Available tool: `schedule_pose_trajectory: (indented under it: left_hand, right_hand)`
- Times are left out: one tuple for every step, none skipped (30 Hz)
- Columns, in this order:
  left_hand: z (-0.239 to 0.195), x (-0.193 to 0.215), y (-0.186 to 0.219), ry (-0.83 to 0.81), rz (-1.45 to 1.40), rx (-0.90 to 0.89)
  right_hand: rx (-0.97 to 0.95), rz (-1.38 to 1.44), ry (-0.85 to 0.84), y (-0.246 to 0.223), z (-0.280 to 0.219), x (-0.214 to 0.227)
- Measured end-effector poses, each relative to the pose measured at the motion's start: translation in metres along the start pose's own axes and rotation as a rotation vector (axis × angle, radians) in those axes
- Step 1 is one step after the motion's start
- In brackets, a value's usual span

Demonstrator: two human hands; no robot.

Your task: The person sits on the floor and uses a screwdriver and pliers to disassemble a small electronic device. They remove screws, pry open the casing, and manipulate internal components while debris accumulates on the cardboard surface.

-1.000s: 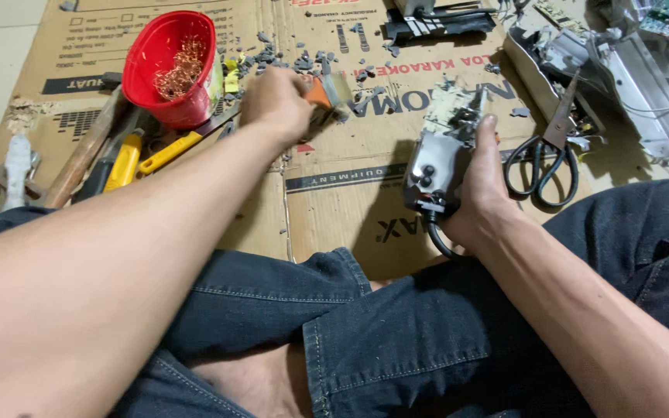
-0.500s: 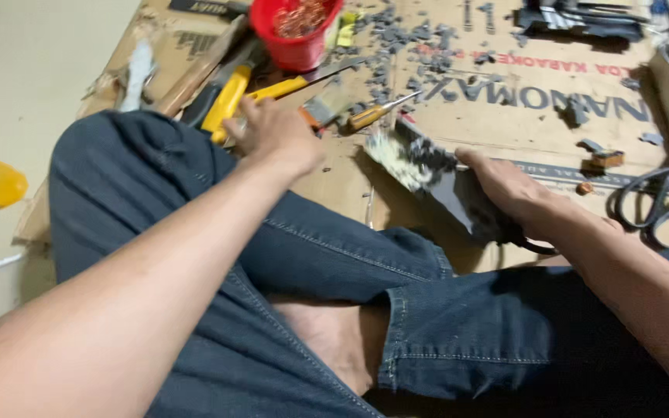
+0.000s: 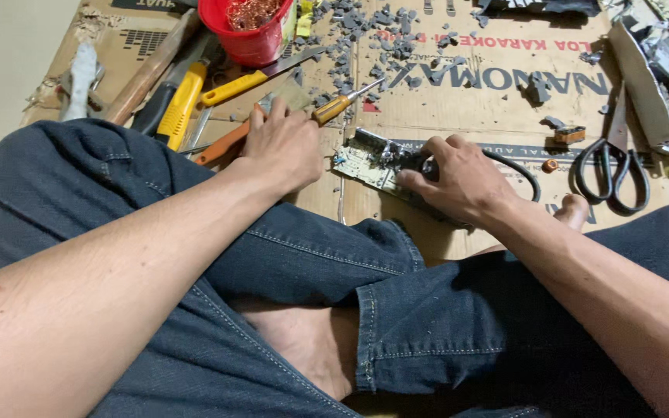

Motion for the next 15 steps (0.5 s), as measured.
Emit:
schedule_pose_trajectory:
  left_hand:
    - [-0.001, 0.005, 0.001, -0.001, 0.001, 0.006]
    - [-0.002, 0.010, 0.005, 0.039, -0.044, -0.005]
    - [-0.002, 0.016, 0.009, 0.080, -0.088, -0.016]
    - [-0.011, 0.032, 0.016, 0.079, -0.089, -0.022]
    - [-0.019, 0.048, 0.026, 0.055, -0.056, -0.088]
    - [-0.027, 0.064, 0.036, 0.034, -0.024, -0.157]
    - [-0.024, 0.059, 0.036, 0.034, -0.025, -0.166]
    - [-0.022, 0.052, 0.035, -0.035, -0.006, -0.170]
    - [-0.020, 0.045, 0.034, -0.105, 0.013, -0.174]
    - [-0.006, 0.025, 0.025, -0.105, 0.013, -0.173]
    - [0.006, 0.007, 0.017, -0.023, -0.020, -0.201]
    - [0.015, -0.012, 0.007, 0.055, -0.053, -0.224]
    - [0.015, -0.011, 0.008, 0.052, -0.053, -0.217]
    - [0.016, -0.008, 0.009, 0.127, -0.119, -0.238]
    - [0.017, -0.003, 0.011, 0.203, -0.184, -0.258]
  right_hand:
    - [0.006, 0.000, -0.003, -0.004, -0.002, 0.003]
    - [-0.011, -0.032, -0.035, -0.006, -0.004, 0.005]
    - [-0.029, -0.063, -0.066, -0.008, -0.007, 0.008]
    - [-0.034, -0.062, -0.066, -0.009, -0.009, 0.010]
    - [-0.025, -0.085, -0.084, -0.011, -0.012, 0.011]
    - [-0.018, -0.108, -0.100, -0.011, -0.015, 0.013]
    - [-0.027, -0.106, -0.098, -0.004, -0.011, 0.009]
    - [0.002, -0.124, -0.100, 0.000, -0.008, 0.005]
    - [0.032, -0.141, -0.102, 0.004, -0.004, 0.001]
    - [0.033, -0.141, -0.102, 0.010, 0.000, -0.001]
    - [0.035, -0.164, -0.106, 0.015, 0.005, -0.003]
    - [0.044, -0.186, -0.114, 0.018, 0.009, -0.008]
    - [0.050, -0.187, -0.119, 0.022, 0.009, -0.008]
    - [0.028, -0.225, -0.143, 0.028, 0.010, -0.008]
    - [0.005, -0.264, -0.167, 0.034, 0.011, -0.006]
Point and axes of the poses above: each hand's wrist, its own z-axis towards the middle knuckle, its own x-axis out of the back of the hand, y = z × x, the point moved 3 cm from there along z, towards the middle knuckle, and after that the axes turned 2 degrees about -y, right-handed, at the moved point
